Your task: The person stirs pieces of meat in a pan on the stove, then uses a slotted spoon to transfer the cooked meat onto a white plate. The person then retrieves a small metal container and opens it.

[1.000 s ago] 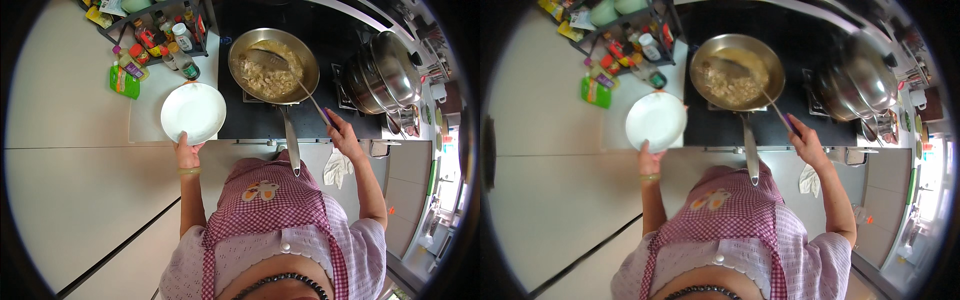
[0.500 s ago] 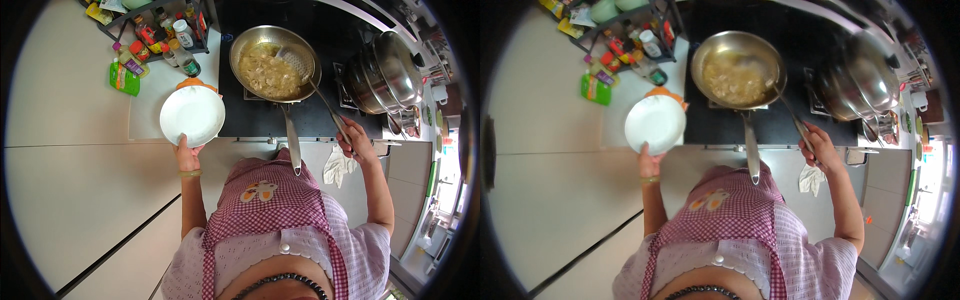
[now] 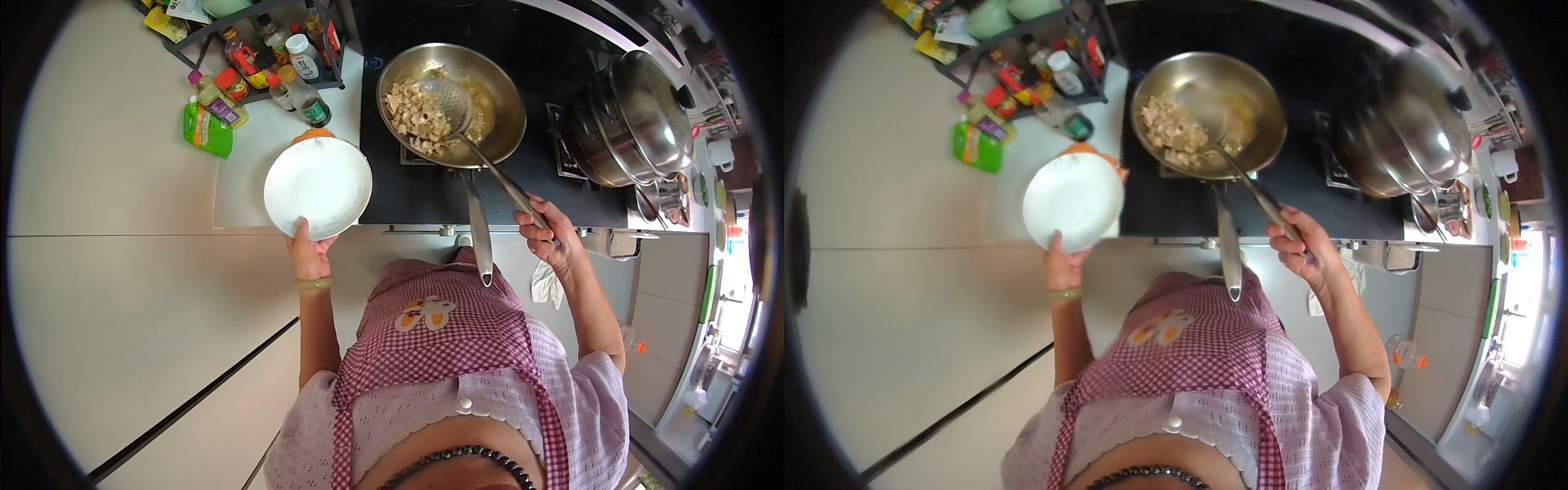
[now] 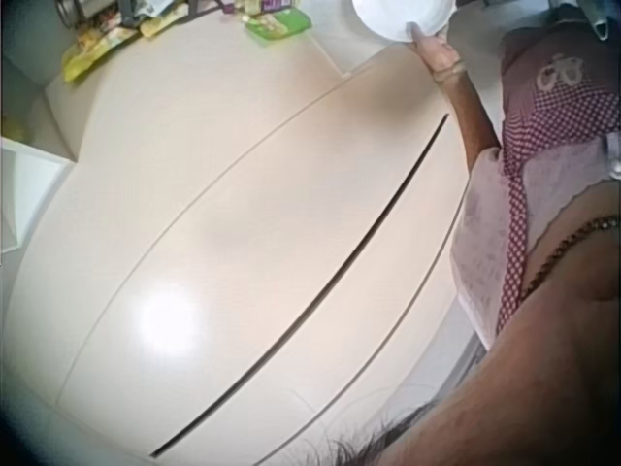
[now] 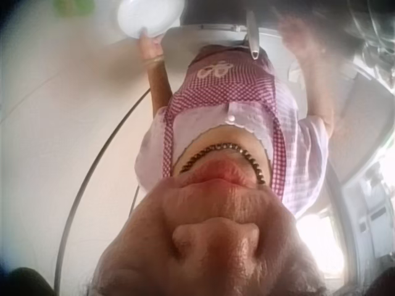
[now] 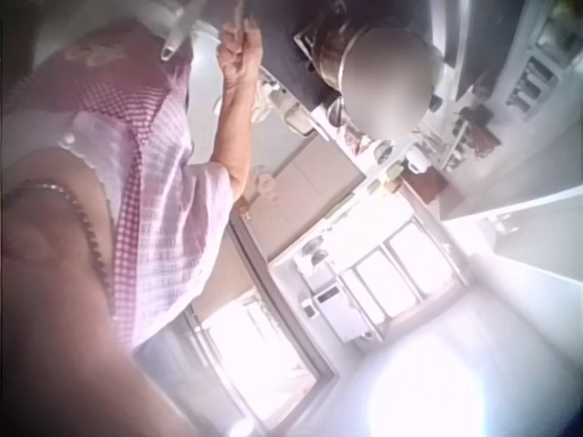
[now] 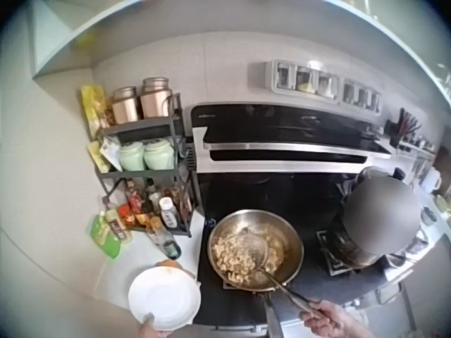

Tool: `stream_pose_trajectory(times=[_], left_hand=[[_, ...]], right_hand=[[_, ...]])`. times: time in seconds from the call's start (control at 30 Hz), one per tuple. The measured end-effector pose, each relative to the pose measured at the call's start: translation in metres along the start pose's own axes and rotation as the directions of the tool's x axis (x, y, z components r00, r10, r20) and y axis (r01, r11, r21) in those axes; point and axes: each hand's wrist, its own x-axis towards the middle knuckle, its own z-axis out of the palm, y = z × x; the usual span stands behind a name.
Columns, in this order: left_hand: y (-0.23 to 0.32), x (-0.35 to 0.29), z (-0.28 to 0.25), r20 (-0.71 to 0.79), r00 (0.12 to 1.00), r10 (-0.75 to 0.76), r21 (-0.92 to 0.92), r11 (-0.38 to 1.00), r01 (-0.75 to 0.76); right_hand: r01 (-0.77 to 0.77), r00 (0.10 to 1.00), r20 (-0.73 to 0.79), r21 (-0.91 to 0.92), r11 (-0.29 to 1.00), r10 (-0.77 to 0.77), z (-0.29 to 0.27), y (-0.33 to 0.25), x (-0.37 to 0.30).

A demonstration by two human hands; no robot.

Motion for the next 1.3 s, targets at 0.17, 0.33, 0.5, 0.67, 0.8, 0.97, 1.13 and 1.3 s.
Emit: stream_pose_trajectory(times=[0.17, 0.33, 0.5, 0.67, 0.8, 0.97, 1.13, 1.3], left_hand=[[-0.001, -0.003, 0.000, 0.006, 1.000, -0.013, 0.005, 1.000, 0.013], [-0.005, -0.003, -0.001, -0.010, 1.000, -0.027, -0.002, 1.000, 0.027], [-0.005, 0.000, -0.001, 0.003, 1.000, -0.022, -0.002, 1.000, 0.022], [-0.002, 0.000, 0.002, 0.032, 0.999, -0.021, -0.003, 1.000, 0.021], [-0.002, -0.001, -0.003, 0.028, 0.999, -0.037, 0.007, 0.999, 0.037], [0.000, -0.004, -0.001, 0.017, 0.999, -0.041, 0.002, 0.999, 0.041], [0.001, -0.006, 0.004, 0.032, 0.999, -0.037, -0.002, 0.999, 0.037], [0.006, -0.009, 0.012, 0.036, 0.999, -0.028, 0.012, 1.000, 0.028]], right_hand=[[0.218, 0.942, -0.090, -0.569, 0.793, -0.324, 0.009, 0.005, -0.008], [0.243, 0.900, 0.008, -0.840, 0.485, -0.437, 0.000, 0.010, -0.015], [0.262, 0.876, 0.055, -0.889, 0.376, -0.479, 0.004, 0.002, -0.014], [0.189, 0.800, 0.124, -0.981, 0.050, -0.588, -0.016, -0.035, 0.021], [0.154, 0.812, -0.016, -0.959, 0.240, -0.584, -0.020, -0.044, 0.026], [0.212, 0.903, -0.058, -0.801, 0.560, -0.425, -0.028, -0.029, 0.032], [0.074, 0.979, -0.118, -0.543, 0.836, -0.163, 0.004, -0.014, 0.011], [-0.091, 0.995, -0.041, -0.141, 0.986, 0.086, 0.018, -0.018, -0.003]])
